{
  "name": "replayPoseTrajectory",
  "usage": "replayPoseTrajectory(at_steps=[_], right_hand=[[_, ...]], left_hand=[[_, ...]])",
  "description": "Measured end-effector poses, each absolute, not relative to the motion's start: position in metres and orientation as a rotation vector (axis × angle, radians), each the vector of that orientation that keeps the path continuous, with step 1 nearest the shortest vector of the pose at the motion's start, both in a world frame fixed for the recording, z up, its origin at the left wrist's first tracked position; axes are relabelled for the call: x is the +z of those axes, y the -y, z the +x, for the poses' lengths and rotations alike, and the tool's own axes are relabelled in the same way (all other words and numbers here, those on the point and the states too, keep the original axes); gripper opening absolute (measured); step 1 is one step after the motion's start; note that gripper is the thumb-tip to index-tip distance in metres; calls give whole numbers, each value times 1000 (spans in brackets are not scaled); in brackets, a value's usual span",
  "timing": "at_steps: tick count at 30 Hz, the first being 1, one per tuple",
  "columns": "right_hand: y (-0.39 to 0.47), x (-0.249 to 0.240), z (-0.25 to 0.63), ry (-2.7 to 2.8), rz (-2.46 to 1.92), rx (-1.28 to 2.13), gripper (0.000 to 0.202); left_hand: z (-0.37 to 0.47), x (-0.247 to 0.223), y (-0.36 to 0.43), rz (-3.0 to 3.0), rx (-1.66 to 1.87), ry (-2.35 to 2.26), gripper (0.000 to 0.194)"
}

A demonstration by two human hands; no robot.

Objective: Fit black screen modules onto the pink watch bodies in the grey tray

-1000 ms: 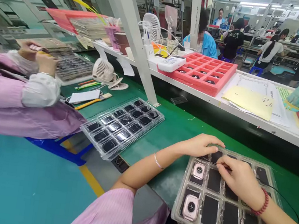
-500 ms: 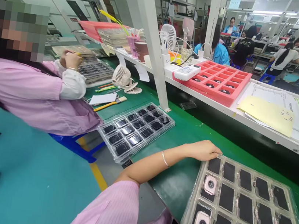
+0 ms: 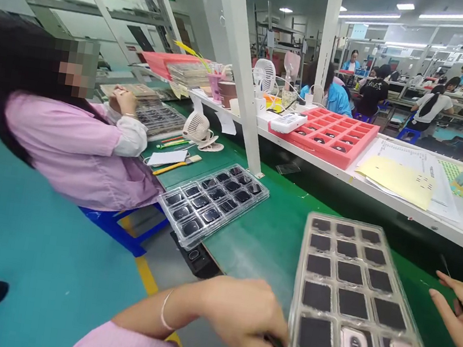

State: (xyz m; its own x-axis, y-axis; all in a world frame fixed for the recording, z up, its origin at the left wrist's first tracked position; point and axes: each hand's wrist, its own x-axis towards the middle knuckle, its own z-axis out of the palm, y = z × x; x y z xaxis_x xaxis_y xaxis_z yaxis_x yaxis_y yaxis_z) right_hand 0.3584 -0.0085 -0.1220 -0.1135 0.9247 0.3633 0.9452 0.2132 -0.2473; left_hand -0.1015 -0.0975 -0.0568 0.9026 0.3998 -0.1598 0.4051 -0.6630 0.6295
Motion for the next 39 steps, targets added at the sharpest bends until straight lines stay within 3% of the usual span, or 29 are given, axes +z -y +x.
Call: replayPoseTrajectory(at_steps=[2,5,10,13,19,23,32,39], right_hand=[[15,-114,353,2041,-1752,-42,50],[37,-110,357,1986,-1710,4,43],[65,-112,377,1733,-1699,446,39],[68,-106,369,1767,-1689,561,31],[66,-88,332,1909,-1664,462,22],[71,-82,325,2010,-1646,396,20],[52,-80,333,2013,-1734,321,19],[32,-75,328,2217,-1901,190,8]], left_hand=[[-97,-56,96,2291,200,-379,40],[-90,-59,71,2502,343,-683,51],[-72,-75,18,2692,77,-805,83],[-62,-80,7,2637,-47,-720,90],[-50,-80,32,2565,-61,-877,82],[-40,-88,65,2522,-68,-987,88],[-40,-90,92,2590,-63,-652,88],[-38,-72,92,2419,-245,-757,85]])
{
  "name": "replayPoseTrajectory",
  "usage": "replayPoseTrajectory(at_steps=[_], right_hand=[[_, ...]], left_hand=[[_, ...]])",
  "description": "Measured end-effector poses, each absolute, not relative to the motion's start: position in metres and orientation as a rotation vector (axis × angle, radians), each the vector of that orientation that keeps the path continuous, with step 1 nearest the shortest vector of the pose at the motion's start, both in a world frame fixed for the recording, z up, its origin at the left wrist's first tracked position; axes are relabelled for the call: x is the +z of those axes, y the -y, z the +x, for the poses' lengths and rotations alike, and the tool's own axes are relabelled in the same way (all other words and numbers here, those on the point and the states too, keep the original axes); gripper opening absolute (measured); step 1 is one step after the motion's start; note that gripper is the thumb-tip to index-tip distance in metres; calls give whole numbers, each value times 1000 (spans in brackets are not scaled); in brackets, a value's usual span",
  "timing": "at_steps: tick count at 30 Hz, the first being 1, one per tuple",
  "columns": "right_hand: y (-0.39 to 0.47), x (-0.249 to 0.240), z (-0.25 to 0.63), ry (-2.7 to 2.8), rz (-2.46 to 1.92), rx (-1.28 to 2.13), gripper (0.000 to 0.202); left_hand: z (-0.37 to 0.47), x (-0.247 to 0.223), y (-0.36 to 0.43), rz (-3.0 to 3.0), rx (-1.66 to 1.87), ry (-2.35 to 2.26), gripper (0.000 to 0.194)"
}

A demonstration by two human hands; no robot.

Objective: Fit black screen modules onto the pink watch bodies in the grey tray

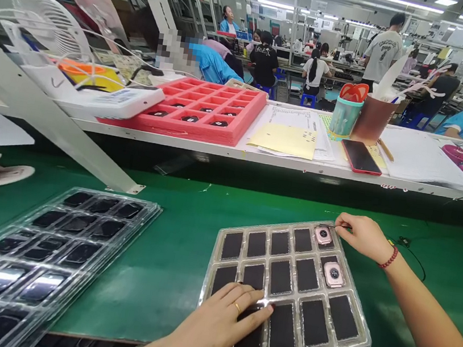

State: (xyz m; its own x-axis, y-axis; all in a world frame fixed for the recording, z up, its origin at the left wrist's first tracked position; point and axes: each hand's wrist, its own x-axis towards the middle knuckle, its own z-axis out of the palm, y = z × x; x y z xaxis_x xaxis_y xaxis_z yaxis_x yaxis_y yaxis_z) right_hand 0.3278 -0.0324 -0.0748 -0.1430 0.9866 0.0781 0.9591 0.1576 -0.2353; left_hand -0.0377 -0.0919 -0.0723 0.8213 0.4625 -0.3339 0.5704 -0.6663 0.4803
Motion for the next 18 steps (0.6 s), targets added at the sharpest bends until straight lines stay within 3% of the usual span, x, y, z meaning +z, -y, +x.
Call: replayPoseTrajectory(at_steps=[6,13,18], right_hand=[[25,-61,318,2284,-1919,192,7],[26,-64,329,2115,-1709,355,15],[33,-63,332,1923,-1587,501,26]], left_hand=[[-40,-58,82,2381,-271,-718,79],[-40,-64,49,2491,67,-697,47],[11,-59,15,2632,237,-597,32]])
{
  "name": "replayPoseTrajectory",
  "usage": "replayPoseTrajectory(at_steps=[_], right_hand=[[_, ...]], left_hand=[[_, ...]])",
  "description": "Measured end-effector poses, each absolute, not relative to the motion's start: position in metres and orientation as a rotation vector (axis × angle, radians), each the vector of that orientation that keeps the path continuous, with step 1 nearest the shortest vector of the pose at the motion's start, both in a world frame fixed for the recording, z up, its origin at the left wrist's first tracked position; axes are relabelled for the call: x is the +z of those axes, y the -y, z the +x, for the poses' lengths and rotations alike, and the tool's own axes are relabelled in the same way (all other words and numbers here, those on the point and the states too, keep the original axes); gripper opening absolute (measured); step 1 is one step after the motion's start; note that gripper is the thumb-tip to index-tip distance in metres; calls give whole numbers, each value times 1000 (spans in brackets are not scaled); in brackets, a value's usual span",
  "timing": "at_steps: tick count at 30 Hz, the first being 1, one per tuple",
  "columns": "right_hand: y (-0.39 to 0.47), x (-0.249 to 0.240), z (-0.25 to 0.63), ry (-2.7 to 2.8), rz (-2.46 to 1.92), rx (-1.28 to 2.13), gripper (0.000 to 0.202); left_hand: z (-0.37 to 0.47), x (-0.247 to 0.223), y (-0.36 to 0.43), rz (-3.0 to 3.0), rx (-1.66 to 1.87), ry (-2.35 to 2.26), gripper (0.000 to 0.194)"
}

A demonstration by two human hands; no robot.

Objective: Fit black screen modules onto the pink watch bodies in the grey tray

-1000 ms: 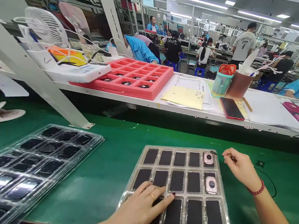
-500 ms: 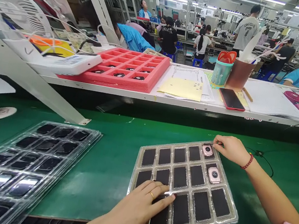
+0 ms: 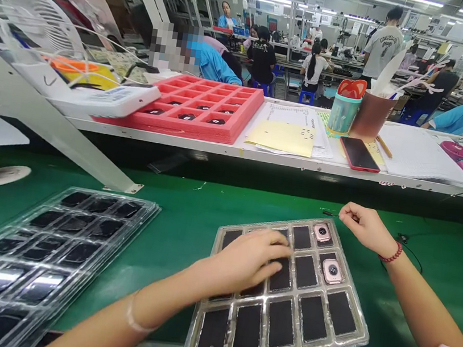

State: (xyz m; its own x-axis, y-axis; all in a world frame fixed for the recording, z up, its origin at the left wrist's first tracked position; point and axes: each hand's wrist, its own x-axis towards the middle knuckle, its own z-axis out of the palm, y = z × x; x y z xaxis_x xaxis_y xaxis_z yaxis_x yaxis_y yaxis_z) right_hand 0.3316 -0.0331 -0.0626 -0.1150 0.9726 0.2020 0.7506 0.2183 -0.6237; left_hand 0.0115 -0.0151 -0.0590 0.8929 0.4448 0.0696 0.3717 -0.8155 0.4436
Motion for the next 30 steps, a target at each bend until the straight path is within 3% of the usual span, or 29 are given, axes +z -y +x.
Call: replayPoseTrajectory(at_steps=[5,11,15,18,22,25,30], right_hand=[[43,-61,333,1762,-1479,521,25],[46,-51,336,1712,-1389,470,22],[45,-44,339,1692,-1340,404,20],[45,-43,340,1712,-1341,376,19],[48,-45,338,1803,-1384,296,18],[52,-46,327,1878,-1380,257,16],[56,-54,305,2048,-1430,206,16]], left_hand=[[96,-58,-32,2844,230,-478,32],[149,-50,-55,2966,-203,-368,34],[153,-50,-46,3104,-38,-324,37],[146,-58,-38,3070,196,-318,19],[129,-65,-32,2125,522,-666,18],[119,-61,-31,1294,454,-669,27],[111,-60,-30,1005,453,-655,30]])
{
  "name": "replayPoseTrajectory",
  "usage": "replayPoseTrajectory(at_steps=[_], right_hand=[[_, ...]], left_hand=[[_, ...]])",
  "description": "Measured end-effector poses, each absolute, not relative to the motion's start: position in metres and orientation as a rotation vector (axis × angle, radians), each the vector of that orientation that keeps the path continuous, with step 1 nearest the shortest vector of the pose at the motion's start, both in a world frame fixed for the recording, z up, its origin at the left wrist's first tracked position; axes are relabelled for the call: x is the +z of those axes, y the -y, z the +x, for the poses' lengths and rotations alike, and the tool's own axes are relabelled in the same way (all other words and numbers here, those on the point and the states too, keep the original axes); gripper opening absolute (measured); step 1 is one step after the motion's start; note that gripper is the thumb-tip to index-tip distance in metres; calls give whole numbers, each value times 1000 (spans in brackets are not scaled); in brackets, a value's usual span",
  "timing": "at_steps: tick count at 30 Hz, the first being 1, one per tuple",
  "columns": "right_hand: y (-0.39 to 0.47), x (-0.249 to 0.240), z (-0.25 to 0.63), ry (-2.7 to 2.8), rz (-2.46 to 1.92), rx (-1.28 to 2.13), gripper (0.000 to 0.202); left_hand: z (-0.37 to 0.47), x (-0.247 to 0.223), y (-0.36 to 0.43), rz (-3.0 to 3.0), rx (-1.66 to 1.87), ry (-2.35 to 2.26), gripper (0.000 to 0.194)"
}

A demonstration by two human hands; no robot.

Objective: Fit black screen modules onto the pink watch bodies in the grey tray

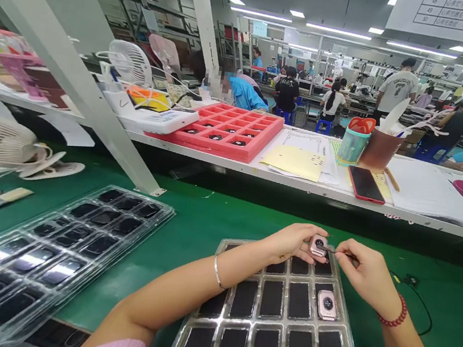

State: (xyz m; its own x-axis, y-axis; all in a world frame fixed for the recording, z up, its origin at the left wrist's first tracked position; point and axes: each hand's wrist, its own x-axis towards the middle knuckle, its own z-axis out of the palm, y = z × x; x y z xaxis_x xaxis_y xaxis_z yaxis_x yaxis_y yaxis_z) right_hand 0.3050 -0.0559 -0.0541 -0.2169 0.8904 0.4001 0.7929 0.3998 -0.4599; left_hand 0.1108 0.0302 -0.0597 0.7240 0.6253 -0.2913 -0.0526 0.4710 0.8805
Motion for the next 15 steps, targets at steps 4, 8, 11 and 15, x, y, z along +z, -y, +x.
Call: replayPoseTrajectory(at_steps=[4,8,11,15], right_hand=[[57,-59,300,2140,-1527,155,16],[57,-59,303,2092,-1494,206,16],[53,-61,307,1954,-1470,186,22],[45,-67,312,1940,-1564,200,26]], left_hand=[[108,-65,-30,1007,466,-663,33],[106,-70,-32,943,385,-583,44],[103,-75,-35,965,315,-506,54],[98,-78,-37,1017,287,-410,59]])
